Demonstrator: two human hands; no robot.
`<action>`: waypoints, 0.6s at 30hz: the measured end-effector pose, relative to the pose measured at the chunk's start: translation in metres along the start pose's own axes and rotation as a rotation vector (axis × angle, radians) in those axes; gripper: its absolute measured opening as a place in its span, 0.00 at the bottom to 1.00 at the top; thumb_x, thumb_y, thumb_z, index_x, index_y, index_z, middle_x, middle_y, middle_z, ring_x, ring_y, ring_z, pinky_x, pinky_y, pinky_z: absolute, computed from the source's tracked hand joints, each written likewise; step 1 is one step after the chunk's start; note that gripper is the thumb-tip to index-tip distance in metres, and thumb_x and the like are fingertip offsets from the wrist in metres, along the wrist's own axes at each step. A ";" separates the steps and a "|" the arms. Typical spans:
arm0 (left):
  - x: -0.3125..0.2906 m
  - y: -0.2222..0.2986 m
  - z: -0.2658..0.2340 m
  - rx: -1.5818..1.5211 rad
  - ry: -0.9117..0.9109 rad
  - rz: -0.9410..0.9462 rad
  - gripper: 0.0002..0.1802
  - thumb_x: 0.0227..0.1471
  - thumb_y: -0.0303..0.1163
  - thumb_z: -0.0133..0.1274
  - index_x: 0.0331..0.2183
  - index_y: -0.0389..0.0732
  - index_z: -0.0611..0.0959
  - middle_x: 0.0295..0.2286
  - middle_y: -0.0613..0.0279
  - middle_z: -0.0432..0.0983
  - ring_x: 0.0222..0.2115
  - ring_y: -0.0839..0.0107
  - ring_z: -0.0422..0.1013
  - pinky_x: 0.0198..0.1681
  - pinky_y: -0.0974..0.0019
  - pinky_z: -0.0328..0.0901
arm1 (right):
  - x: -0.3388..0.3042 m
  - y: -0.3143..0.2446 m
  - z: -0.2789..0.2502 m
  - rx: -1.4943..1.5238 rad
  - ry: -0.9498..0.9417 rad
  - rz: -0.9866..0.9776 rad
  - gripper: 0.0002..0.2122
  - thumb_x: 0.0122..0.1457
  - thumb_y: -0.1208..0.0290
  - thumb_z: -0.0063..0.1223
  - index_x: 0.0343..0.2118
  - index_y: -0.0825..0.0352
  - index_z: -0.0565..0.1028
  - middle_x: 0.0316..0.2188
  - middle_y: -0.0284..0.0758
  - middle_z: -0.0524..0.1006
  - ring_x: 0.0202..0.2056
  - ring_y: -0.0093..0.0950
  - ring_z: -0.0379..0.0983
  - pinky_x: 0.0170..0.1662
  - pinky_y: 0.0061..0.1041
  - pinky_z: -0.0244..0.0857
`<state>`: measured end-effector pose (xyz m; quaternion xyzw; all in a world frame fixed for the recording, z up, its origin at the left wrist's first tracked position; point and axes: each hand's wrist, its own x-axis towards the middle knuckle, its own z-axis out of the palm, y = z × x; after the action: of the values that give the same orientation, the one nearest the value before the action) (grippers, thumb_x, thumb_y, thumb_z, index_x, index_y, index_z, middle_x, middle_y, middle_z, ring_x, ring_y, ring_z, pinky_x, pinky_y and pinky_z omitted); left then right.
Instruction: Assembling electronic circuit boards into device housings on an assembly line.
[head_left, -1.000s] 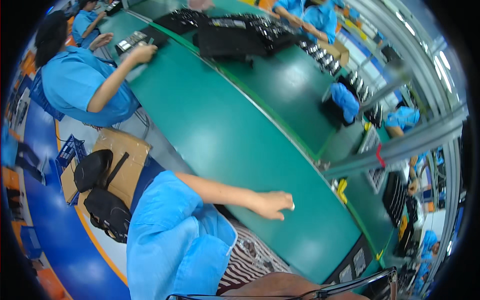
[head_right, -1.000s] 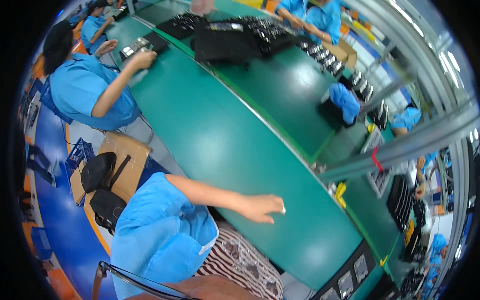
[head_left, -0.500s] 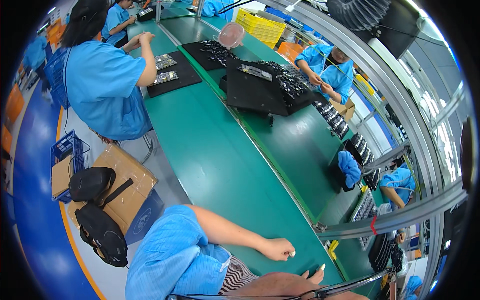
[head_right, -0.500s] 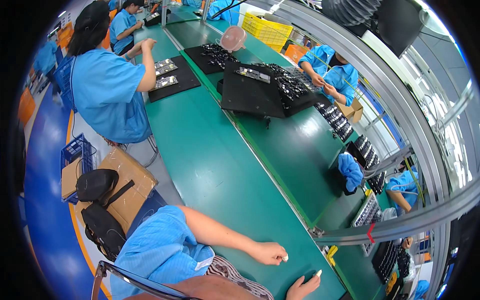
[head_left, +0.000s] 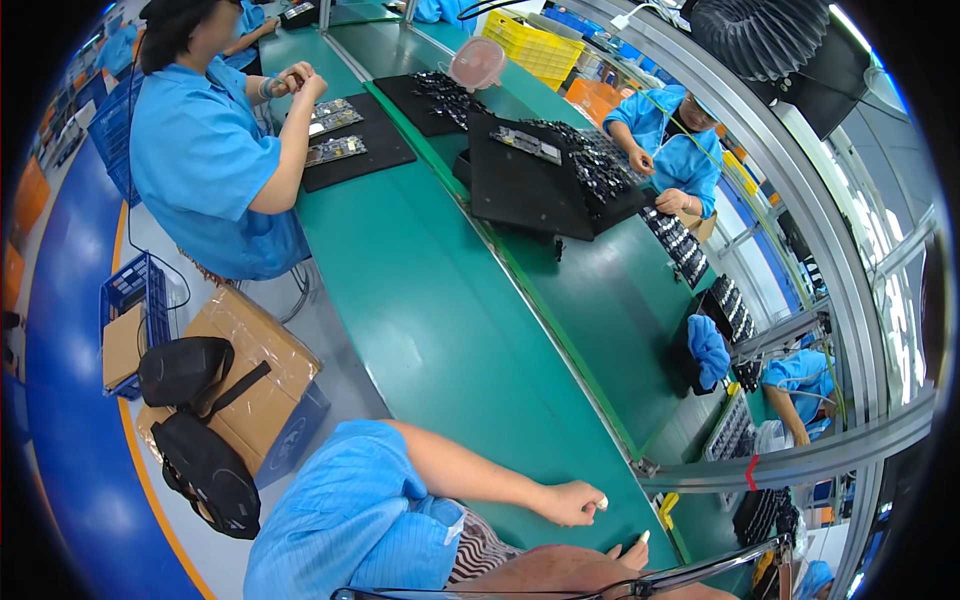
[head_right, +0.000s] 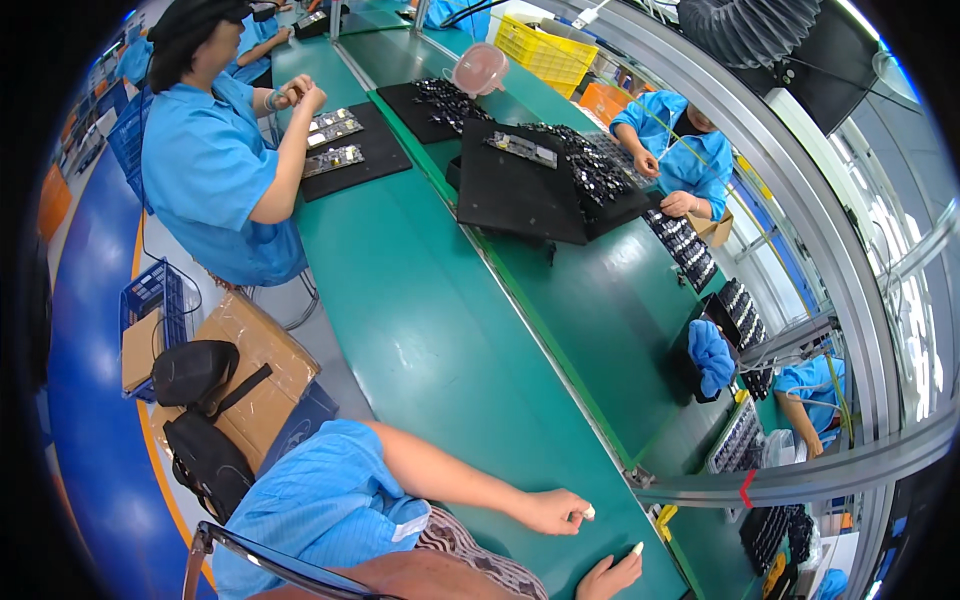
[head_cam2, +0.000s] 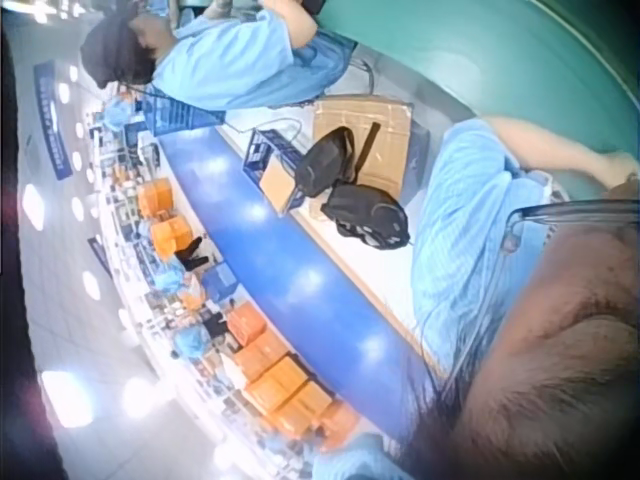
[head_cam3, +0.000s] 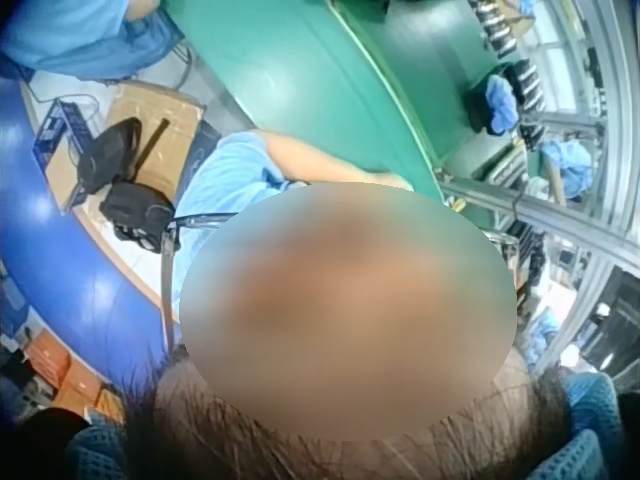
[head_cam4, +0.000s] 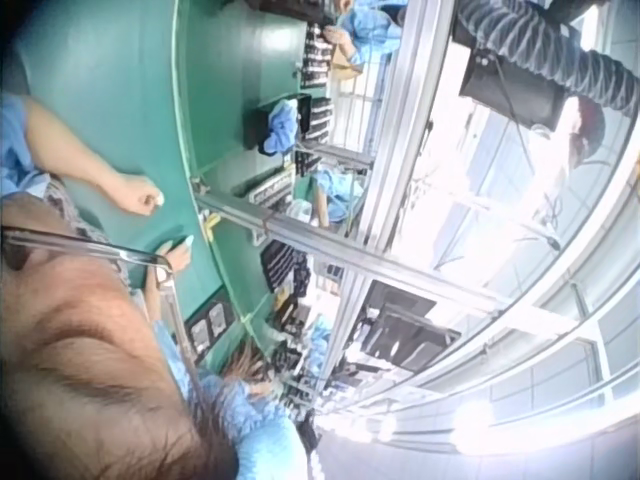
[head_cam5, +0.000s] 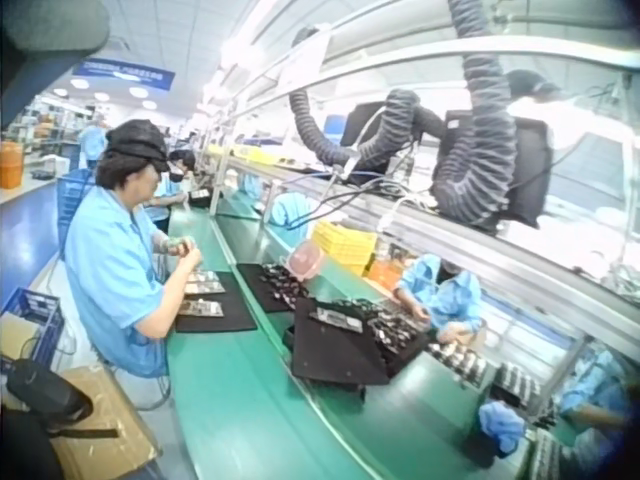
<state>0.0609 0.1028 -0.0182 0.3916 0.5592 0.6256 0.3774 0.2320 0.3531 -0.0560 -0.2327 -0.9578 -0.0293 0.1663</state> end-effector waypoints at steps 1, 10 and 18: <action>0.003 -0.004 -0.002 0.002 0.070 0.034 0.19 0.43 0.25 0.52 0.40 0.31 0.74 0.22 0.61 0.72 0.20 0.73 0.69 0.22 0.67 0.63 | 0.000 -0.002 -0.003 0.009 -0.005 -0.008 0.32 0.42 0.74 0.55 0.53 0.71 0.60 0.47 0.49 0.65 0.46 0.48 0.61 0.50 0.43 0.55; 0.032 0.017 -0.067 -0.414 0.590 0.328 0.14 0.48 0.25 0.52 0.39 0.39 0.72 0.23 0.69 0.71 0.23 0.81 0.67 0.24 0.74 0.63 | -0.003 -0.067 -0.052 0.169 -0.007 -0.011 0.28 0.50 0.76 0.44 0.57 0.74 0.55 0.51 0.52 0.59 0.50 0.49 0.54 0.52 0.44 0.48; 0.026 0.043 -0.323 -0.794 1.330 0.145 0.28 0.37 0.40 0.63 0.36 0.38 0.68 0.28 0.61 0.67 0.27 0.70 0.64 0.28 0.65 0.62 | -0.002 -0.072 -0.058 0.133 -0.021 -0.005 0.26 0.51 0.76 0.44 0.55 0.74 0.58 0.50 0.49 0.62 0.49 0.47 0.57 0.51 0.44 0.50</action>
<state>-0.2458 -0.0075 0.0047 -0.1947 0.3752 0.9057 0.0327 0.2187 0.2804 -0.0001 -0.2190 -0.9599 0.0364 0.1711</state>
